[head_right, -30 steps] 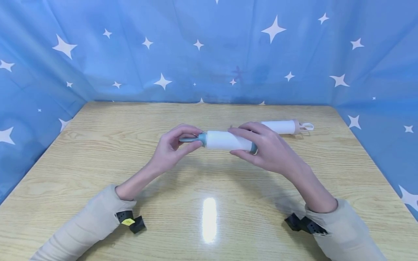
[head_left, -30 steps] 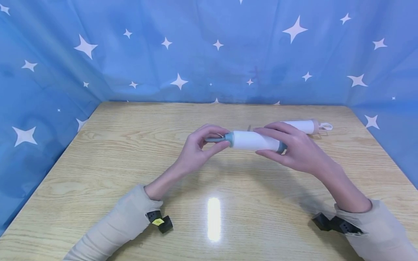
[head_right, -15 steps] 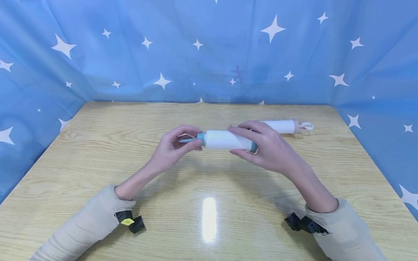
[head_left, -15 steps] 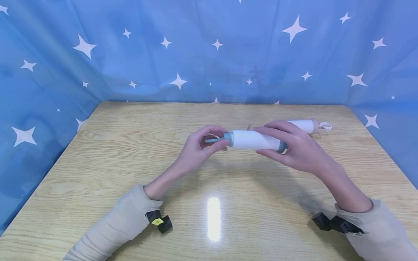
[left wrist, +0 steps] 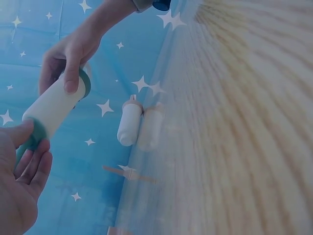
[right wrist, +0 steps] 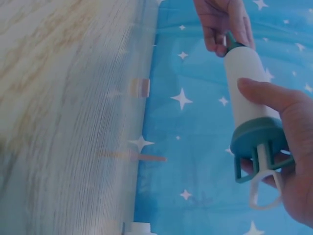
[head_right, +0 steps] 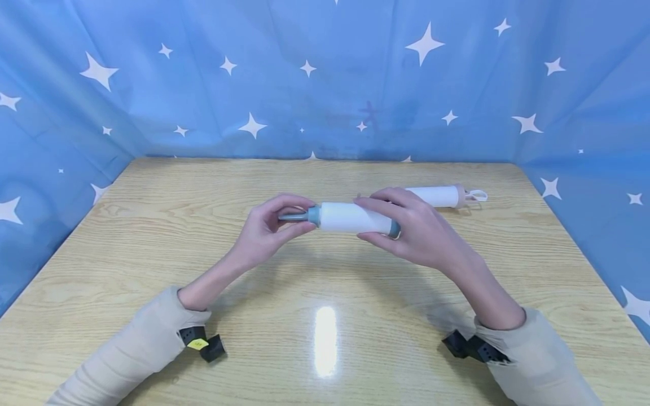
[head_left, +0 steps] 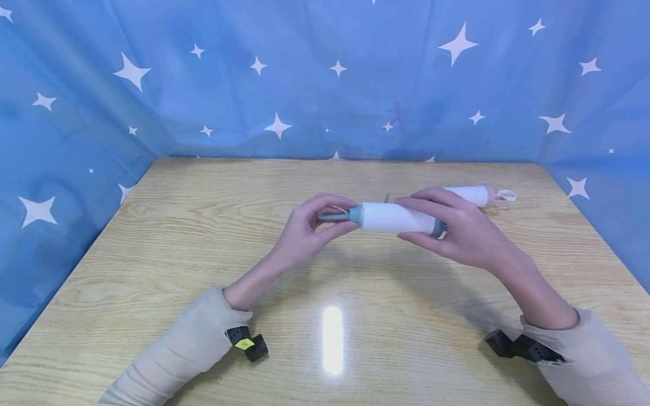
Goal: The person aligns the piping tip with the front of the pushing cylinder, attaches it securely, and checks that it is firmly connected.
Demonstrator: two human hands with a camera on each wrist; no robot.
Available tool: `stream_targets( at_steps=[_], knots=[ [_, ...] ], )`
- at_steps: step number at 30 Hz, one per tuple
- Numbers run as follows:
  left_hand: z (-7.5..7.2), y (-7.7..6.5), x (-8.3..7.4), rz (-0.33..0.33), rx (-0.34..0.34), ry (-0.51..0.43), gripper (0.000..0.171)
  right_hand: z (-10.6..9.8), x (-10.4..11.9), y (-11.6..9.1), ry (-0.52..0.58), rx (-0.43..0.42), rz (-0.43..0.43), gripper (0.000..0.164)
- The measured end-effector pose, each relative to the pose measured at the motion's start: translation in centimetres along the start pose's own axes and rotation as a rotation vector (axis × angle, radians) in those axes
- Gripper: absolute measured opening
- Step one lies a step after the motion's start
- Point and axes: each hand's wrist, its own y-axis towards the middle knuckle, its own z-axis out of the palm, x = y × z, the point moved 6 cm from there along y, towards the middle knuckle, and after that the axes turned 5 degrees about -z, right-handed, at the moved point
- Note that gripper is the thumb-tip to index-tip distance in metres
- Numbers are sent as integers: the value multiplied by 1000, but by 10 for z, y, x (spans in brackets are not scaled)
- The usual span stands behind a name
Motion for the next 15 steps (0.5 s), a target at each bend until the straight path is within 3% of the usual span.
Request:
stream_targets(
  at_steps=[7, 15],
  knots=[
    [0, 1, -1, 41, 9, -17, 32, 0, -1, 0, 2, -3, 4, 61],
    [-2, 0, -2, 24, -11, -15, 25, 1, 0, 0, 15, -13, 4, 60]
  ],
)
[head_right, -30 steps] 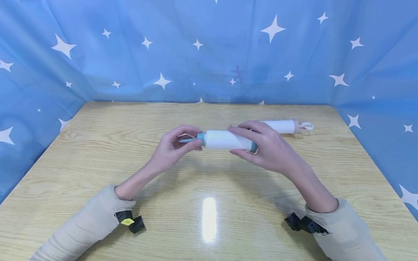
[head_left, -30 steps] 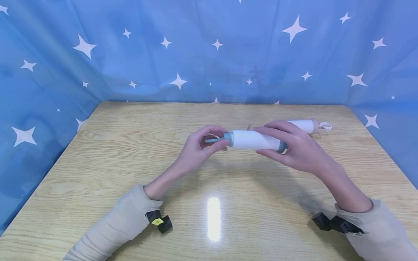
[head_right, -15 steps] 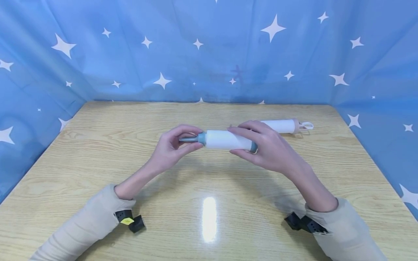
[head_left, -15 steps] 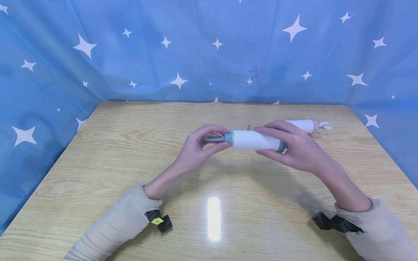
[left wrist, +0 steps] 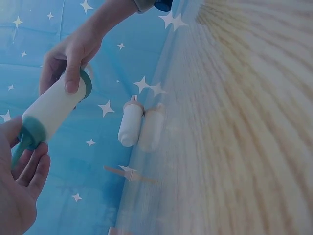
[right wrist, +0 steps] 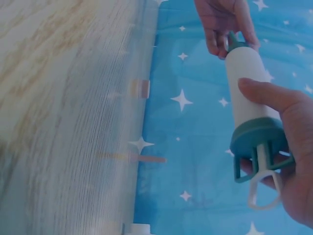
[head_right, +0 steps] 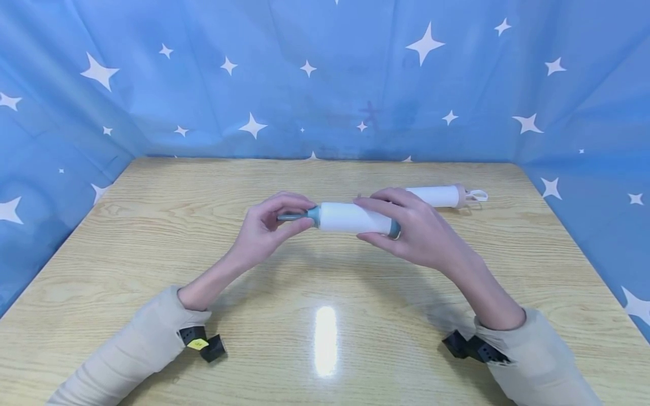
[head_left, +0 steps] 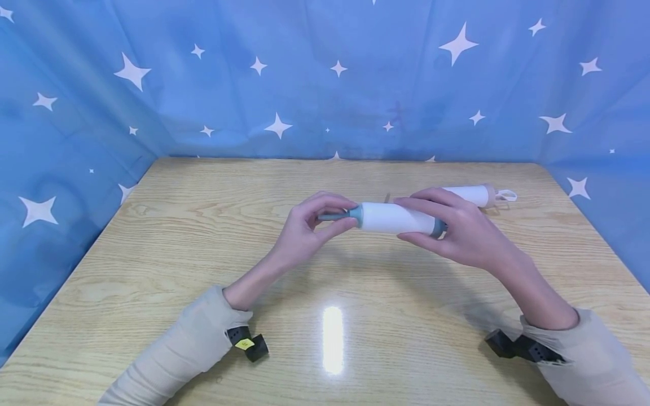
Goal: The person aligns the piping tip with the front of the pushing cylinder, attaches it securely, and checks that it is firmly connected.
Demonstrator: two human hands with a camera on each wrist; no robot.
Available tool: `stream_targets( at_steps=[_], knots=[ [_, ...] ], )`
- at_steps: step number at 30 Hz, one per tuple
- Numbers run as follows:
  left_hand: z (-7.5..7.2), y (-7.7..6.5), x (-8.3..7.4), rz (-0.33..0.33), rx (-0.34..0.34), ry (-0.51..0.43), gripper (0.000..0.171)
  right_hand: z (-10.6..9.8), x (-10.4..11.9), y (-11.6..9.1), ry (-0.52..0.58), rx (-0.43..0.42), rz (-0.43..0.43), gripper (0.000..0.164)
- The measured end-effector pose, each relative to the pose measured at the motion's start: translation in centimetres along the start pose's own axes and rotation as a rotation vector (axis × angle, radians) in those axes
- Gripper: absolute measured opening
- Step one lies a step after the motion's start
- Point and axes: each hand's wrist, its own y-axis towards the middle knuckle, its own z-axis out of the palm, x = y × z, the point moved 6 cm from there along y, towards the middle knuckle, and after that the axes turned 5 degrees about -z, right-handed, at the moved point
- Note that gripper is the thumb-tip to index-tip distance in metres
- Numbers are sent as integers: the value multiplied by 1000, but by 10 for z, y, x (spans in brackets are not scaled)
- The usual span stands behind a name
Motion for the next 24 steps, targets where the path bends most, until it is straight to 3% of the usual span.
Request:
stream_targets(
  at_steps=[7, 13, 16, 24],
  knots=[
    [0, 0, 2, -71, -19, 15, 29, -1, 2, 1, -13, -6, -11, 60],
    [2, 0, 7, -145, 29, -93, 28, -2, 2, 1, -10, -8, -11, 60],
    [2, 0, 7, -149, 44, -105, 26, -2, 2, 1, -7, -5, -9, 61],
    [3, 0, 3, -109, 27, -21, 29, -2, 2, 0, -3, -1, -5, 62]
  ],
)
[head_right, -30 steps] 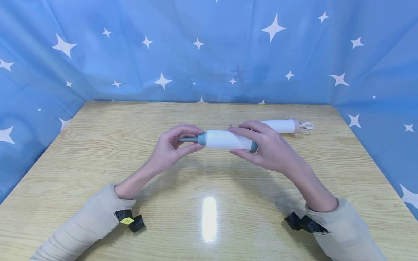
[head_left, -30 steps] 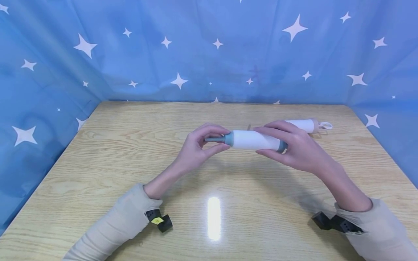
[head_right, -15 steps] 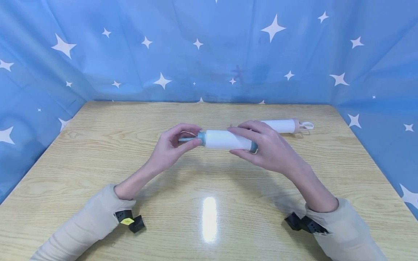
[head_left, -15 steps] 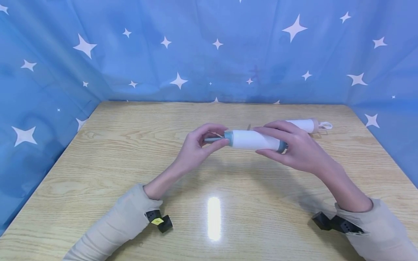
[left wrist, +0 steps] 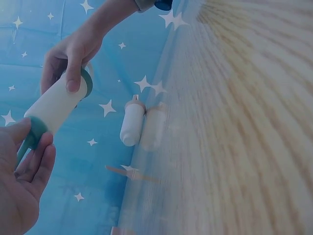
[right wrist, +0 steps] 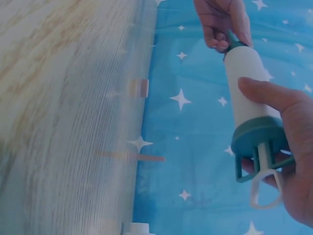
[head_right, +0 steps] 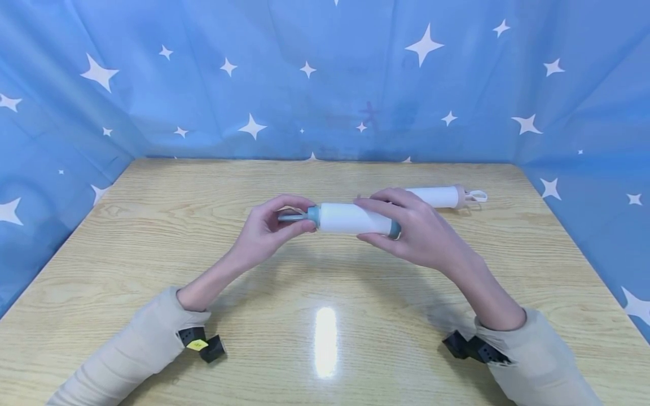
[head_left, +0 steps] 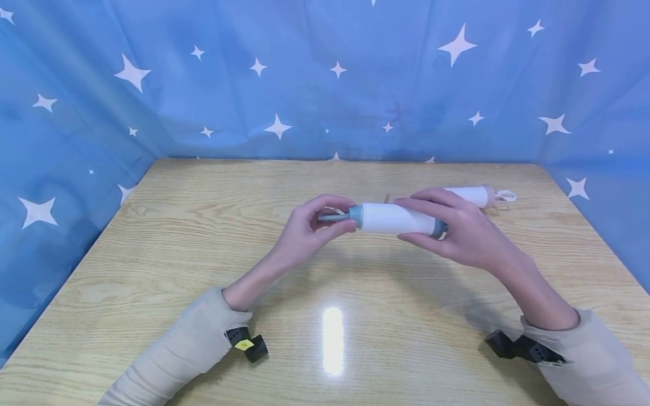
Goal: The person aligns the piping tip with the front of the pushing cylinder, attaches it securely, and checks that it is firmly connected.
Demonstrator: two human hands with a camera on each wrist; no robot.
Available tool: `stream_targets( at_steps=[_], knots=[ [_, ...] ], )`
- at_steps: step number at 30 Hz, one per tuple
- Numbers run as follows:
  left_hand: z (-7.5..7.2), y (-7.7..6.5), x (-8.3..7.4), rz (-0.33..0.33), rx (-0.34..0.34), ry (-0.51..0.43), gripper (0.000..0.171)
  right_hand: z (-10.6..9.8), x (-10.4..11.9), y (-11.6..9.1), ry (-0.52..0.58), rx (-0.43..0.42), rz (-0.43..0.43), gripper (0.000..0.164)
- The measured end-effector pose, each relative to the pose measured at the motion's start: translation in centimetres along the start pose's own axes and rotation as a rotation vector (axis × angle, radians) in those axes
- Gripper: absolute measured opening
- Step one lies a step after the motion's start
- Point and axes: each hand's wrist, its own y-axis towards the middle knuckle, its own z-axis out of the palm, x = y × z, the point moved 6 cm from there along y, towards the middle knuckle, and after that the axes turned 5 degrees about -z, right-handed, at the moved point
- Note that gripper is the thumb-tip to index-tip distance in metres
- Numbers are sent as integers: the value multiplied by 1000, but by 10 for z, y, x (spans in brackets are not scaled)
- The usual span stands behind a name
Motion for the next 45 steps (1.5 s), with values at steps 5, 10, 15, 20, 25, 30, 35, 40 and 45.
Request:
stream_targets(
  at_steps=[5, 10, 15, 20, 25, 30, 35, 40, 45],
  knots=[
    [0, 1, -3, 42, -5, 22, 31, 0, 0, -1, -3, 2, 4, 62],
    [0, 1, -5, 82, 1, 21, 33, 1, -1, -1, -16, 4, 8, 63],
    [1, 1, -7, 111, -1, 32, 32, 1, -1, -2, -28, 0, 3, 63],
    [0, 1, -7, 122, -10, 44, 27, 1, -1, -2, -26, -7, -5, 62],
    [-2, 1, -8, 138, -23, 34, 14, 3, 0, -1, -19, 10, -5, 62],
    [-1, 2, -8, 129, -23, 37, 18, 4, 2, -1, -25, 3, -25, 62],
    [-2, 2, -3, 32, -43, 74, 28, 2, 3, 1, -36, -18, -52, 61],
    [-2, 1, 3, -68, -12, 41, 29, 1, 3, 1, -36, -28, -57, 60],
    [0, 1, 7, -95, 27, -12, 24, 1, 3, 2, -35, -27, -55, 61]
  ],
)
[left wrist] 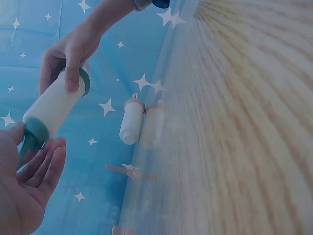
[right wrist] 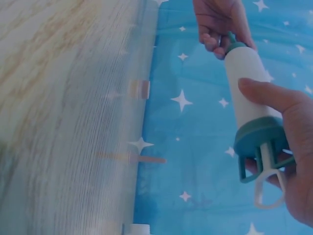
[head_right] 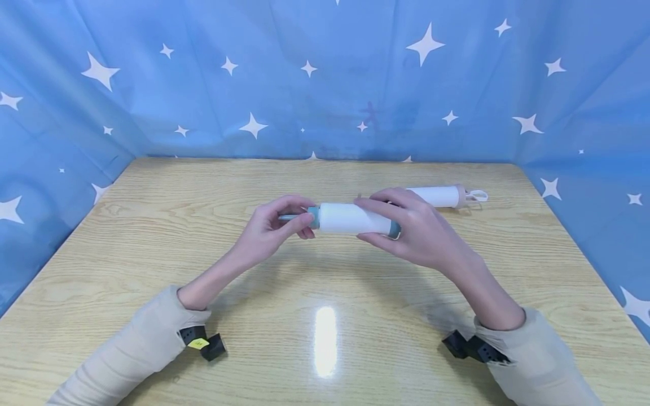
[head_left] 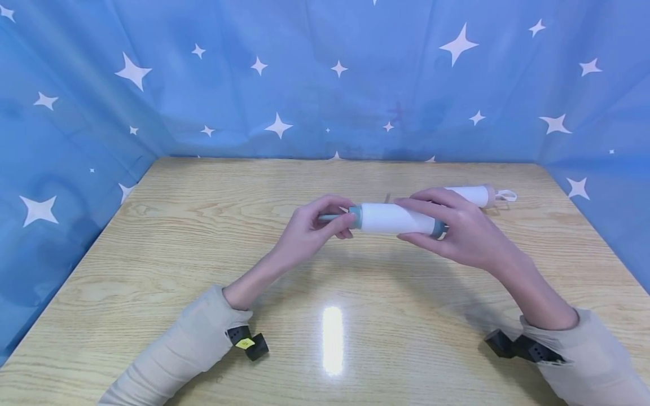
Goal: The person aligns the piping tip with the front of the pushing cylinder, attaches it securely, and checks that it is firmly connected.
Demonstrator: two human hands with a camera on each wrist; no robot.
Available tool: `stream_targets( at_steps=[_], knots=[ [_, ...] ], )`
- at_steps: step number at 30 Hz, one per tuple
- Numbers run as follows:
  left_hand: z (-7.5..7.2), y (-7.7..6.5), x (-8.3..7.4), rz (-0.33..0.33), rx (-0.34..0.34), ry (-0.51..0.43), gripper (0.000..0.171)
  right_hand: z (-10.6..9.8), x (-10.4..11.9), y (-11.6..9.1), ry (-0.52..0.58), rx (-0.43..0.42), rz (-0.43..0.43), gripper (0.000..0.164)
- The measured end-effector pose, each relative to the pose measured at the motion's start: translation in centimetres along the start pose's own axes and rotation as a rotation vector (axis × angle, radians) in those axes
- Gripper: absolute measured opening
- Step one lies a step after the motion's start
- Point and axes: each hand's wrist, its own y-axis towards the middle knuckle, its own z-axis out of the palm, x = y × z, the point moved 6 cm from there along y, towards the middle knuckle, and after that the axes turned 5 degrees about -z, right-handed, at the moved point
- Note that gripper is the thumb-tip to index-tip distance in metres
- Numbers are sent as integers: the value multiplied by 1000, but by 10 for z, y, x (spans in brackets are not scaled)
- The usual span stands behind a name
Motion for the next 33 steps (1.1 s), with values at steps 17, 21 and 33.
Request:
stream_targets(
  at_steps=[17, 21, 33],
  knots=[
    [2, -1, -7, 103, 25, -16, 31, 0, -2, -1, 16, 7, 28, 62],
    [1, -2, -10, 133, 5, 16, 32, 0, -2, -1, 15, 6, 24, 62],
    [1, -3, -12, 165, -2, -27, 24, 0, -2, -1, 16, -4, 23, 60]
  ],
)
